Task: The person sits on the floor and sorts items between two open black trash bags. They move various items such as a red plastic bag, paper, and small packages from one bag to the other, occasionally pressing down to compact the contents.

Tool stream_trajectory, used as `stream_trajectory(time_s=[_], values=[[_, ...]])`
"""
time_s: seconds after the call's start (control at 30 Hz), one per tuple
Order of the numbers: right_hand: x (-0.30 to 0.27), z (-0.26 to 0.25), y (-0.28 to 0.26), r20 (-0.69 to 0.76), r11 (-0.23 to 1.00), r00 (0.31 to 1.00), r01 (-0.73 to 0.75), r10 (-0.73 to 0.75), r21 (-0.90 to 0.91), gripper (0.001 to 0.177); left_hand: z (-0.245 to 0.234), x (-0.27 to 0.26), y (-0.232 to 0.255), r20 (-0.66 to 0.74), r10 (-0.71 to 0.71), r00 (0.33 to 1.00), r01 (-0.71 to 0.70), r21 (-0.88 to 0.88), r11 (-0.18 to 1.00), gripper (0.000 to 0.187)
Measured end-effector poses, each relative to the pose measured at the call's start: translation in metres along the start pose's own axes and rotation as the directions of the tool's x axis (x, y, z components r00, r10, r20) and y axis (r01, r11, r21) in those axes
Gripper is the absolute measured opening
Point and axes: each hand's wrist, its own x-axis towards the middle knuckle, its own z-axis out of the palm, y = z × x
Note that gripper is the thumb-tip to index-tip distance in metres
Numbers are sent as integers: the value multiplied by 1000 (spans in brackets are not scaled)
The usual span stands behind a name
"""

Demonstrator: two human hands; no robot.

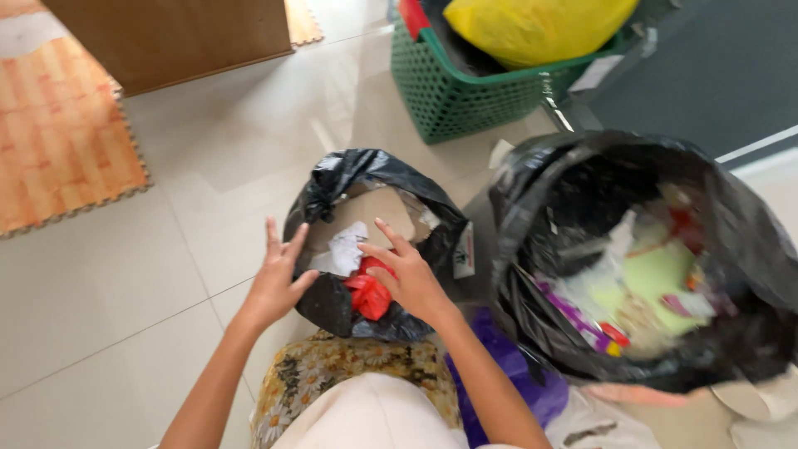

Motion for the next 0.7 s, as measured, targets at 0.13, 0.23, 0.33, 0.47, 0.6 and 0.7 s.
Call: stream_trajectory(time_s=[0.13, 0.23, 0.33, 0.47, 0.6, 0.7], values=[[-106, -112, -65, -207, 978, 958, 206, -199, 17, 40, -21, -19, 60, -62, 139, 988, -136, 43, 990, 79], [-154, -180, -68, -478, 995, 873, 85, -101, -56, 36, -18, -28, 122, -63, 276, 959, -275, 37, 961, 74], [-154, -226, -20, -564, 994, 820, -100, 101, 32, 38, 2, -34, 181, -96, 488, 868, -491, -11, 871, 68], [-122, -245, 59, -422, 908, 907, -171, -7, -382, 80, 50, -21, 244, -130, 649, 750, -641, 101, 761, 60], [-86, -221, 99, -387, 763, 885, -433, 258, -481, 133, 98, 13, 288, -110, 654, 749, -614, 258, 746, 58], [-77, -212, 106, -346, 753, 858, -504, 381, -423, 133, 115, 38, 295, -39, 491, 870, -446, 359, 820, 76]])
